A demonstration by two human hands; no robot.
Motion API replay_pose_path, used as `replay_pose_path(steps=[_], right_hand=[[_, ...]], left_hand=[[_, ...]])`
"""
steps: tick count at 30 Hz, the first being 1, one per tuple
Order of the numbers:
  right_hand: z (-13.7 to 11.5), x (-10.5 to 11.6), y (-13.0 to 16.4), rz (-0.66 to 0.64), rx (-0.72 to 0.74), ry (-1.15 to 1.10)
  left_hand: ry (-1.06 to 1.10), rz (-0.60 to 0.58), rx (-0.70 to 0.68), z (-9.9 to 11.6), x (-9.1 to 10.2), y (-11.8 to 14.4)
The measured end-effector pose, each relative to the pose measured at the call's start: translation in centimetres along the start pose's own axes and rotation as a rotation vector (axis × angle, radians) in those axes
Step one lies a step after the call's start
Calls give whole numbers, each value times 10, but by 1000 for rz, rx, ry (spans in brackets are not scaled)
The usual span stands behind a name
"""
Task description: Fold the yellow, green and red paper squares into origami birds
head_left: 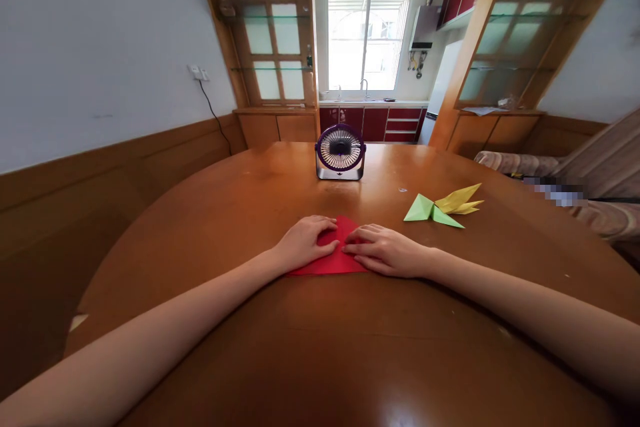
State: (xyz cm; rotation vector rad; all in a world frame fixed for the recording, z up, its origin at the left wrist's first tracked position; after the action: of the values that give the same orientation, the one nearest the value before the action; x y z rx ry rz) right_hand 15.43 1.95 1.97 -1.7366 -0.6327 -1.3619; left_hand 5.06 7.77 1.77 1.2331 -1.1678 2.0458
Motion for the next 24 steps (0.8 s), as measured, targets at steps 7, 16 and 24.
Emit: replay_pose_path(steps=[7, 16, 24], right_hand=[[0, 1, 0, 1, 4, -17], [2, -1, 0, -11, -13, 8], [3, -1, 1, -16, -18, 29]], left_hand=[[-124, -197, 11, -5, -13, -8], [-249, -158, -154, 1, 9, -15], [-98, -179, -128, -8, 38, 0]])
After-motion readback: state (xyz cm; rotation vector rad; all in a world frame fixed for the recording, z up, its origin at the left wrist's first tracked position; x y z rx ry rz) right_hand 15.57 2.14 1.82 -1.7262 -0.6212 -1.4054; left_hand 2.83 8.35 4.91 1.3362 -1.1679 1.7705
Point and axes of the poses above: each hand's wrist, its own y-axis away from the middle knuckle, its own x-axis out of the back of the hand, z = x × y, the point moved 9 cm from there along -y, towards the middle knuckle, and after that the axes turned 9 degrees about -x, right-handed, at the moved point
